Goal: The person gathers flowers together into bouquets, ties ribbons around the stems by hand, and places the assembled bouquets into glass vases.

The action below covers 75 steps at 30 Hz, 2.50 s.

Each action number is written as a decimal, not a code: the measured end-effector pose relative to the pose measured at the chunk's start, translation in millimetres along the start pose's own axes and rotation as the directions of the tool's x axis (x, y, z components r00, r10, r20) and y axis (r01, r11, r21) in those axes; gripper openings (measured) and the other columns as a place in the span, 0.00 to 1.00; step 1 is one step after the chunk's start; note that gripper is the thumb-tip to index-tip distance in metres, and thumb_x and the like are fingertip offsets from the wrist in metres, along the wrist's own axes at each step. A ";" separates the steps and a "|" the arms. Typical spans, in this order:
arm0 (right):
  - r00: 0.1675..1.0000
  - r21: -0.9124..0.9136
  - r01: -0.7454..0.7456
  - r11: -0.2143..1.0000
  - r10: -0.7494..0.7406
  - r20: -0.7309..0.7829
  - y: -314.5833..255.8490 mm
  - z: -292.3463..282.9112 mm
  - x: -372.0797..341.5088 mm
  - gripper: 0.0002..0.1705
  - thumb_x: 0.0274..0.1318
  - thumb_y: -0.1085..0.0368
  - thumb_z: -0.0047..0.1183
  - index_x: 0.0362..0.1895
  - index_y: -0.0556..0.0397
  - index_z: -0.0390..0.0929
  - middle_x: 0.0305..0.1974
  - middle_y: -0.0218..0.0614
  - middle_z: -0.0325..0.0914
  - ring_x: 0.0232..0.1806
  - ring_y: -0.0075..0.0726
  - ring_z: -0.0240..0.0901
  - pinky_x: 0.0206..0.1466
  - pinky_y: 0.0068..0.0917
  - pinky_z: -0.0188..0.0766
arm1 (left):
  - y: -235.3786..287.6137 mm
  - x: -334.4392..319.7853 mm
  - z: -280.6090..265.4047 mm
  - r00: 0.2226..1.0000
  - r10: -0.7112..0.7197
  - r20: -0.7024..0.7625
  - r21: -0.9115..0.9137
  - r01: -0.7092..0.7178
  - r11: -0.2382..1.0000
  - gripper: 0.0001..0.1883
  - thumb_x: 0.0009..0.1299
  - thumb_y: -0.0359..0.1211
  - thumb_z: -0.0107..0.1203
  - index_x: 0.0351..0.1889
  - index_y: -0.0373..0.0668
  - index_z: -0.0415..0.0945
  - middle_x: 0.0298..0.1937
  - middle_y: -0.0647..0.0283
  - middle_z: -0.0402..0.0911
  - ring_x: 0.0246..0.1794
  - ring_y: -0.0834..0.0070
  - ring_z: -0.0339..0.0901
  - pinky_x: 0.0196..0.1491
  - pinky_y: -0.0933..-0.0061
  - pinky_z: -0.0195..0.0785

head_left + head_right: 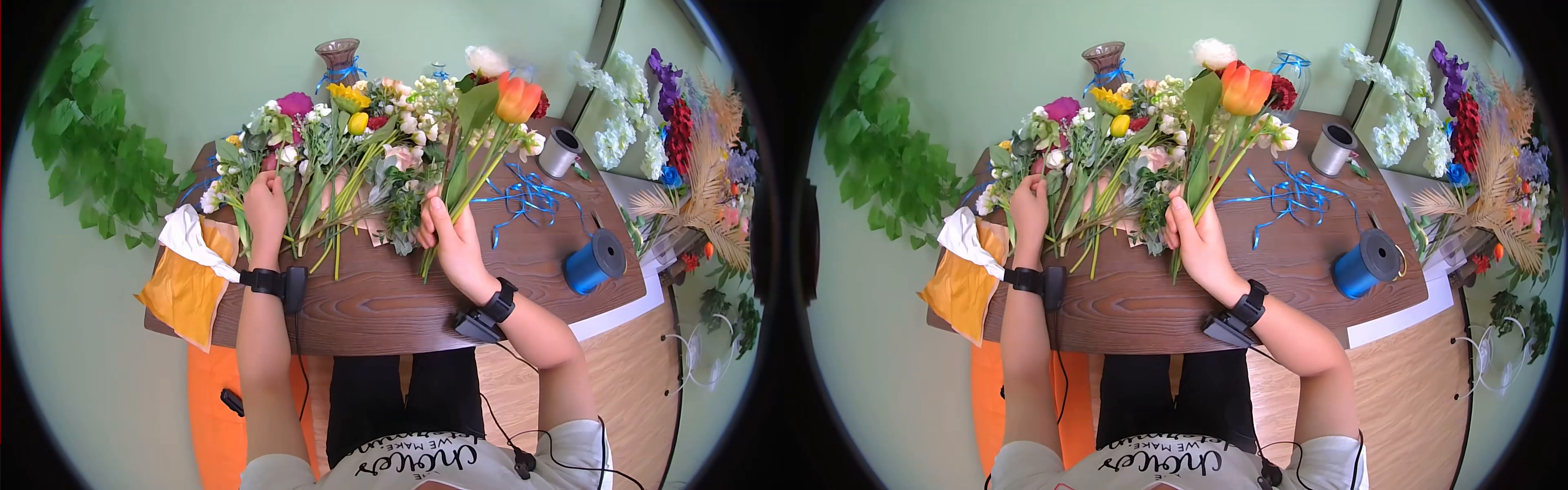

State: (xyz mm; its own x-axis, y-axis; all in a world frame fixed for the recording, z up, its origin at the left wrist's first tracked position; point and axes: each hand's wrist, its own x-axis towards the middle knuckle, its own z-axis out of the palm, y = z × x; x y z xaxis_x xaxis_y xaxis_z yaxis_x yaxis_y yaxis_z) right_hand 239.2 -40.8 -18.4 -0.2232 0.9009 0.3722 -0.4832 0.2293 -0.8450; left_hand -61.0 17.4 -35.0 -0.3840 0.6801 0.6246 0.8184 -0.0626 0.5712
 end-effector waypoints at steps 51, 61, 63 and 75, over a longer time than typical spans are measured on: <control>0.978 -0.587 0.209 0.782 -0.184 0.102 -4.0 -4.5 -7.6 0.10 0.65 0.67 0.42 0.47 0.60 0.67 0.29 0.40 0.72 0.28 0.39 0.69 0.34 0.31 0.66 | 146.8 -86.0 -12.0 0.663 0.746 0.064 -0.411 -0.664 0.625 0.15 0.62 0.26 0.57 0.48 0.35 0.75 0.30 0.58 0.76 0.26 0.62 0.75 0.28 0.66 0.67; 0.962 -0.465 0.225 0.856 -0.272 -0.037 -15.5 0.2 -4.9 0.12 0.70 0.64 0.35 0.33 0.55 0.67 0.23 0.28 0.68 0.19 0.18 0.59 0.23 0.19 0.57 | 134.2 -69.8 -13.5 0.771 0.637 0.023 -0.471 -0.554 0.686 0.15 0.62 0.26 0.57 0.48 0.40 0.78 0.26 0.64 0.79 0.24 0.68 0.74 0.31 0.67 0.65; 0.954 -0.405 0.232 0.884 -0.288 -0.084 -24.5 7.5 -4.3 0.14 0.70 0.64 0.33 0.32 0.55 0.67 0.23 0.27 0.67 0.21 0.19 0.60 0.24 0.19 0.58 | 121.6 -61.6 -15.3 0.849 0.526 0.050 -0.469 -0.444 0.763 0.10 0.66 0.27 0.53 0.45 0.40 0.78 0.29 0.65 0.80 0.29 0.70 0.75 0.43 0.67 0.64; 0.971 -0.089 0.231 0.969 -0.235 -0.034 -17.8 7.5 -2.0 0.11 0.72 0.63 0.30 0.35 0.54 0.59 0.24 0.29 0.60 0.21 0.21 0.59 0.25 0.22 0.66 | 1.3 -10.1 19.1 0.986 0.139 0.091 -0.016 -0.138 0.990 0.09 0.64 0.35 0.56 0.35 0.39 0.79 0.34 0.55 0.76 0.40 0.56 0.74 0.46 0.60 0.66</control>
State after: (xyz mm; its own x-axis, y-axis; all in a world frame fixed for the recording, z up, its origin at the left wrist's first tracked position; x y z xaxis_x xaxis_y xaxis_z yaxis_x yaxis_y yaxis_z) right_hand 241.9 -49.4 -1.2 -0.0748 0.8338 0.5469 -0.4443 0.4631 -0.7669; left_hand -47.9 24.4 -50.8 -0.2261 0.7285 0.6467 0.8565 -0.1675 0.4882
